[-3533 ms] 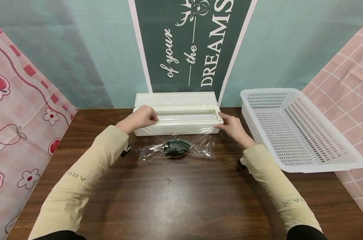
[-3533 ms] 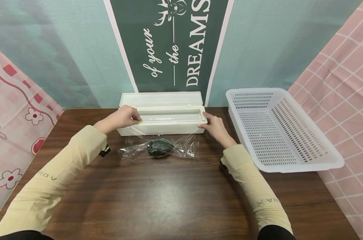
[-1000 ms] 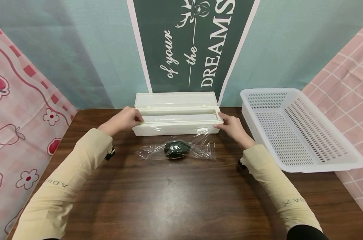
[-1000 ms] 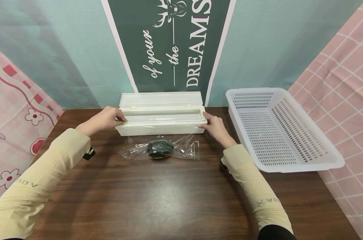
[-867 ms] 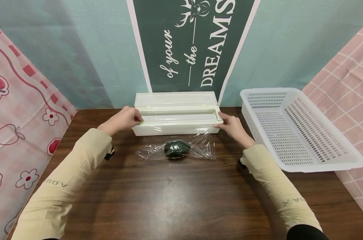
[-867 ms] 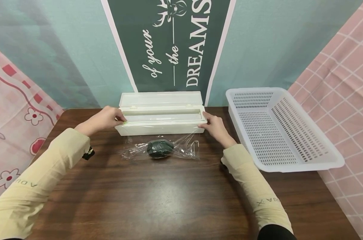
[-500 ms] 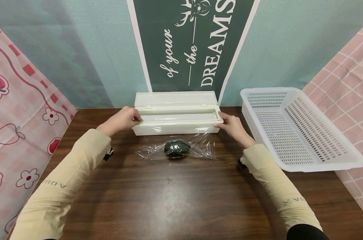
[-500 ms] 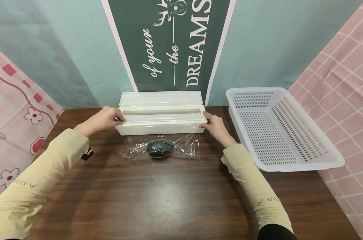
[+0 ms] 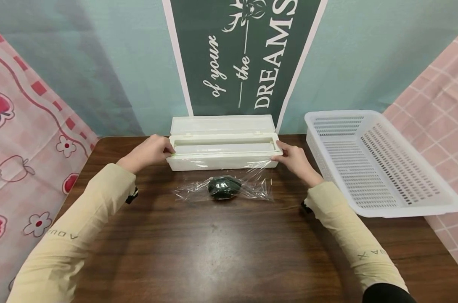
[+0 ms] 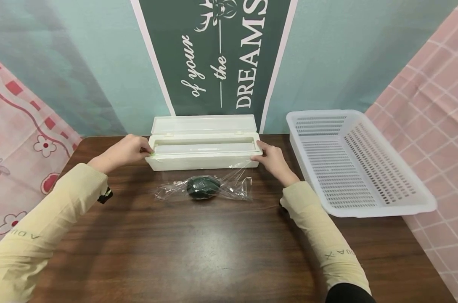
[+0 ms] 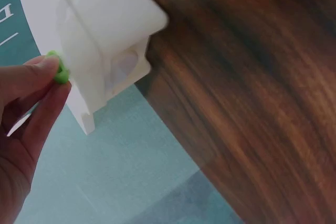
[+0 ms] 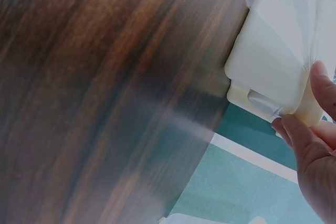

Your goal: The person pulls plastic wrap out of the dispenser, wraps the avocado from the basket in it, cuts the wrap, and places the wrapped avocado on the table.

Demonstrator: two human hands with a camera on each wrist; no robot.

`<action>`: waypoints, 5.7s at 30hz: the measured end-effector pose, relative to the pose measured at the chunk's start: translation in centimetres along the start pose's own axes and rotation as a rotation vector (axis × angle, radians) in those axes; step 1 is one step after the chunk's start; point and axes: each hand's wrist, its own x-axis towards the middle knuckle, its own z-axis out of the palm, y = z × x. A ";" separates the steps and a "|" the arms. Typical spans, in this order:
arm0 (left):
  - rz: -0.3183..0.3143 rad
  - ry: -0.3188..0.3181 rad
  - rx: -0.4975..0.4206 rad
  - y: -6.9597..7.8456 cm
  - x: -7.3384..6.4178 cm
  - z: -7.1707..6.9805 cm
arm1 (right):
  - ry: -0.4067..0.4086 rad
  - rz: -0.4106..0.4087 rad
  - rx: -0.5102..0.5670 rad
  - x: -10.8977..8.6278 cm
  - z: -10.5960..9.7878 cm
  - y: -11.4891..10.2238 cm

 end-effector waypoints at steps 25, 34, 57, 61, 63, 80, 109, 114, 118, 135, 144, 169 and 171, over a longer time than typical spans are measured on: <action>0.033 0.085 0.002 -0.5 -0.7 0.7 | 0.002 0.001 0.002 -0.8 0.3 -0.4; 0.008 0.095 0.053 0.0 -0.8 0.7 | 0.011 -0.010 -0.027 -0.8 0.1 -0.4; 0.308 0.266 0.301 1.4 -1.6 3.9 | 0.048 -0.018 -0.005 -0.8 0.3 -0.7; 0.337 0.302 0.358 1.4 -1.4 4.6 | 0.082 -0.028 0.002 -0.8 0.4 -0.7; 0.353 0.326 0.393 1.5 -1.3 4.8 | 0.108 -0.040 -0.012 -0.9 0.5 -0.6; 0.264 0.332 0.374 1.8 -1.3 5.3 | 0.263 -0.206 0.019 -0.9 0.8 -0.7; 0.048 0.176 -0.027 3.2 -3.3 3.6 | 0.197 -0.095 0.190 -2.0 0.3 -1.4; 0.032 0.188 -0.039 3.1 -3.7 3.1 | 0.207 -0.105 0.215 -2.2 0.2 -1.6; 0.030 0.203 -0.055 3.0 -4.0 3.0 | 0.217 -0.111 0.219 -2.5 0.2 -1.7; 0.042 0.199 -0.081 3.1 -4.6 2.5 | 0.264 -0.180 0.194 -3.6 0.1 -2.4; 0.115 0.234 -0.092 3.3 -5.2 2.6 | 0.230 -0.200 0.212 -4.2 -0.4 -3.2; 0.334 0.243 -0.054 3.2 -7.8 2.9 | 0.151 -0.359 0.147 -5.4 -0.4 -2.2; 0.358 0.242 -0.065 3.3 -7.9 2.9 | 0.145 -0.375 0.137 -5.5 -0.3 -2.0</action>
